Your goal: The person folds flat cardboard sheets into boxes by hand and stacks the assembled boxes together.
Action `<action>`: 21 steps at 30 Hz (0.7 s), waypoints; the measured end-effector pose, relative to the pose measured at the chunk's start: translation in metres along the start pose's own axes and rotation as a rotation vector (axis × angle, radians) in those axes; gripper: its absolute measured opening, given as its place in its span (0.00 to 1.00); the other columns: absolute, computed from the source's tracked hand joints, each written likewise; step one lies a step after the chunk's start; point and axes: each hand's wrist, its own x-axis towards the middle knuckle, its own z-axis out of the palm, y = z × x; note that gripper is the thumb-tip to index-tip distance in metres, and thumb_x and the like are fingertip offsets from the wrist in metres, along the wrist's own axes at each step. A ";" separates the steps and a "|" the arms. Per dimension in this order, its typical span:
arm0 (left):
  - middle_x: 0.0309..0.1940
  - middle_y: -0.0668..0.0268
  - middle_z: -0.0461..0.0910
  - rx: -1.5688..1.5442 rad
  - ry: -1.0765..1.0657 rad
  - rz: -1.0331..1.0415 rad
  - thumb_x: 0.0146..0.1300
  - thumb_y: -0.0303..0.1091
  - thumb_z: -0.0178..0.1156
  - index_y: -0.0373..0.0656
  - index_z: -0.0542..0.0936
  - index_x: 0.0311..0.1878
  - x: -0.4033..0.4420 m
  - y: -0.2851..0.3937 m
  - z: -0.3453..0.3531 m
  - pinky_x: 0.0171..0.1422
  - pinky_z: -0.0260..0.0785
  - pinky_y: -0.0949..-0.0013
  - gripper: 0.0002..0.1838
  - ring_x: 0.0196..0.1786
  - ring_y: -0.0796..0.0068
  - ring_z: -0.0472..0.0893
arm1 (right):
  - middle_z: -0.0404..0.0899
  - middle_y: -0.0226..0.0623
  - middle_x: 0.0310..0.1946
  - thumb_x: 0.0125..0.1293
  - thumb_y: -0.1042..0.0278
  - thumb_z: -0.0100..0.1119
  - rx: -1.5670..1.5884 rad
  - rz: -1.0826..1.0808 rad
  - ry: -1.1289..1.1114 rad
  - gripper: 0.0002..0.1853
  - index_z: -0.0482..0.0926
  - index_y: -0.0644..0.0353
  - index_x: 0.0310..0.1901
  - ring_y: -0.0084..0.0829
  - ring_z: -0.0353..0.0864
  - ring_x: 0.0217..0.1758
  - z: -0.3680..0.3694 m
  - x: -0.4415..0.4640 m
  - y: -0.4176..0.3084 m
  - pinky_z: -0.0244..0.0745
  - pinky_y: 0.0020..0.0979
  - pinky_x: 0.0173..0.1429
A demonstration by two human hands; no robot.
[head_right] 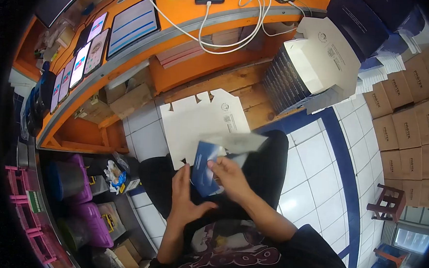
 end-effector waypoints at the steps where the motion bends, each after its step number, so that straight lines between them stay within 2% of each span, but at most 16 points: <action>1: 0.71 0.44 0.65 0.265 -0.026 0.160 0.57 0.54 0.76 0.38 0.67 0.75 0.001 0.002 0.003 0.66 0.70 0.54 0.49 0.68 0.44 0.73 | 0.71 0.18 0.26 0.77 0.60 0.62 -0.012 -0.028 -0.001 0.08 0.78 0.53 0.46 0.12 0.62 0.25 0.005 0.000 -0.008 0.57 0.22 0.29; 2: 0.74 0.44 0.63 0.533 -0.049 0.316 0.54 0.55 0.77 0.40 0.66 0.76 0.001 0.004 0.006 0.67 0.69 0.53 0.51 0.70 0.44 0.71 | 0.71 0.18 0.26 0.77 0.60 0.62 -0.011 -0.020 -0.009 0.08 0.78 0.53 0.46 0.12 0.62 0.25 0.010 -0.003 -0.015 0.57 0.22 0.29; 3: 0.71 0.44 0.68 0.537 0.034 0.353 0.55 0.42 0.77 0.41 0.73 0.71 -0.002 -0.005 0.011 0.65 0.74 0.50 0.41 0.69 0.43 0.74 | 0.72 0.18 0.27 0.76 0.61 0.62 0.034 -0.034 -0.014 0.08 0.78 0.54 0.49 0.12 0.62 0.25 0.016 -0.005 -0.020 0.57 0.21 0.30; 4: 0.71 0.44 0.68 0.553 0.042 0.333 0.55 0.42 0.77 0.41 0.73 0.71 -0.002 -0.011 0.009 0.65 0.74 0.50 0.41 0.69 0.43 0.74 | 0.73 0.19 0.28 0.76 0.62 0.63 0.080 -0.044 -0.023 0.09 0.78 0.54 0.52 0.12 0.62 0.26 0.021 -0.005 -0.021 0.57 0.21 0.30; 5: 0.66 0.44 0.73 0.509 0.079 0.435 0.54 0.33 0.73 0.39 0.77 0.67 0.001 -0.016 0.003 0.63 0.76 0.51 0.35 0.66 0.43 0.77 | 0.82 0.24 0.35 0.78 0.62 0.59 0.030 -0.055 -0.088 0.12 0.77 0.54 0.57 0.17 0.75 0.31 0.012 -0.001 -0.017 0.69 0.23 0.35; 6: 0.62 0.44 0.77 0.464 0.114 0.538 0.53 0.24 0.70 0.38 0.80 0.62 0.006 -0.016 -0.004 0.62 0.79 0.51 0.30 0.63 0.43 0.81 | 0.82 0.24 0.35 0.78 0.62 0.59 0.033 -0.038 -0.108 0.12 0.77 0.54 0.57 0.17 0.75 0.31 0.019 0.000 -0.021 0.69 0.23 0.35; 7: 0.54 0.47 0.84 0.353 0.200 0.544 0.48 0.14 0.61 0.34 0.84 0.56 0.011 -0.010 -0.005 0.58 0.82 0.54 0.27 0.56 0.44 0.86 | 0.84 0.27 0.39 0.79 0.60 0.56 0.188 -0.032 -0.054 0.13 0.76 0.54 0.59 0.21 0.80 0.36 0.028 -0.001 -0.031 0.74 0.26 0.39; 9: 0.54 0.48 0.84 0.265 0.271 0.458 0.47 0.12 0.60 0.33 0.83 0.57 0.004 -0.013 -0.003 0.58 0.83 0.54 0.28 0.56 0.44 0.86 | 0.86 0.33 0.48 0.81 0.53 0.51 0.357 -0.035 -0.047 0.16 0.75 0.53 0.59 0.33 0.88 0.47 0.029 0.002 -0.032 0.84 0.36 0.50; 10: 0.53 0.49 0.85 0.163 0.329 0.386 0.46 0.11 0.59 0.32 0.83 0.57 0.003 -0.017 -0.004 0.58 0.83 0.54 0.29 0.55 0.44 0.87 | 0.86 0.33 0.48 0.81 0.53 0.51 0.356 -0.028 -0.061 0.16 0.75 0.53 0.59 0.33 0.88 0.47 0.031 0.001 -0.033 0.84 0.36 0.50; 11: 0.58 0.49 0.83 0.246 0.326 0.475 0.50 0.15 0.66 0.37 0.83 0.60 0.006 -0.021 -0.007 0.58 0.83 0.56 0.29 0.57 0.45 0.86 | 0.85 0.33 0.48 0.81 0.53 0.51 0.403 -0.012 -0.116 0.15 0.75 0.53 0.58 0.32 0.88 0.46 0.033 -0.002 -0.034 0.84 0.37 0.50; 12: 0.58 0.49 0.83 0.257 0.330 0.469 0.50 0.15 0.66 0.37 0.83 0.60 0.013 -0.014 -0.011 0.58 0.83 0.56 0.29 0.57 0.45 0.86 | 0.85 0.32 0.47 0.81 0.53 0.52 0.452 0.006 -0.168 0.15 0.75 0.53 0.57 0.31 0.88 0.45 0.035 -0.003 -0.034 0.85 0.37 0.50; 13: 0.60 0.47 0.81 0.351 0.259 0.480 0.52 0.21 0.69 0.41 0.83 0.61 0.021 -0.002 -0.013 0.58 0.83 0.56 0.29 0.58 0.47 0.85 | 0.84 0.30 0.43 0.81 0.56 0.52 0.495 0.002 -0.140 0.11 0.76 0.53 0.53 0.28 0.87 0.42 0.032 0.000 -0.029 0.86 0.40 0.51; 14: 0.62 0.45 0.78 0.441 0.188 0.488 0.53 0.26 0.73 0.45 0.83 0.62 0.024 0.004 -0.013 0.58 0.83 0.57 0.29 0.59 0.48 0.84 | 0.84 0.30 0.43 0.81 0.56 0.52 0.494 0.015 -0.145 0.11 0.76 0.53 0.53 0.28 0.87 0.42 0.034 0.000 -0.025 0.86 0.40 0.51; 15: 0.67 0.39 0.72 0.459 0.161 0.451 0.55 0.23 0.69 0.44 0.81 0.65 0.024 0.002 -0.010 0.65 0.77 0.51 0.30 0.63 0.42 0.79 | 0.83 0.28 0.40 0.81 0.57 0.53 0.495 -0.003 -0.185 0.10 0.77 0.52 0.51 0.26 0.85 0.40 0.035 -0.001 -0.022 0.85 0.39 0.50; 19: 0.67 0.37 0.69 0.502 0.298 0.387 0.57 0.23 0.68 0.43 0.81 0.66 0.030 -0.003 -0.001 0.67 0.73 0.48 0.30 0.65 0.38 0.75 | 0.80 0.25 0.37 0.81 0.60 0.54 0.396 -0.051 -0.149 0.08 0.79 0.53 0.46 0.21 0.80 0.36 0.041 -0.003 -0.006 0.80 0.30 0.44; 21: 0.68 0.36 0.67 0.528 0.235 0.371 0.57 0.30 0.69 0.43 0.81 0.66 0.033 -0.004 0.001 0.68 0.68 0.46 0.30 0.66 0.36 0.72 | 0.80 0.25 0.38 0.81 0.61 0.55 0.341 -0.091 -0.137 0.08 0.79 0.54 0.46 0.20 0.79 0.36 0.042 -0.002 -0.005 0.78 0.27 0.42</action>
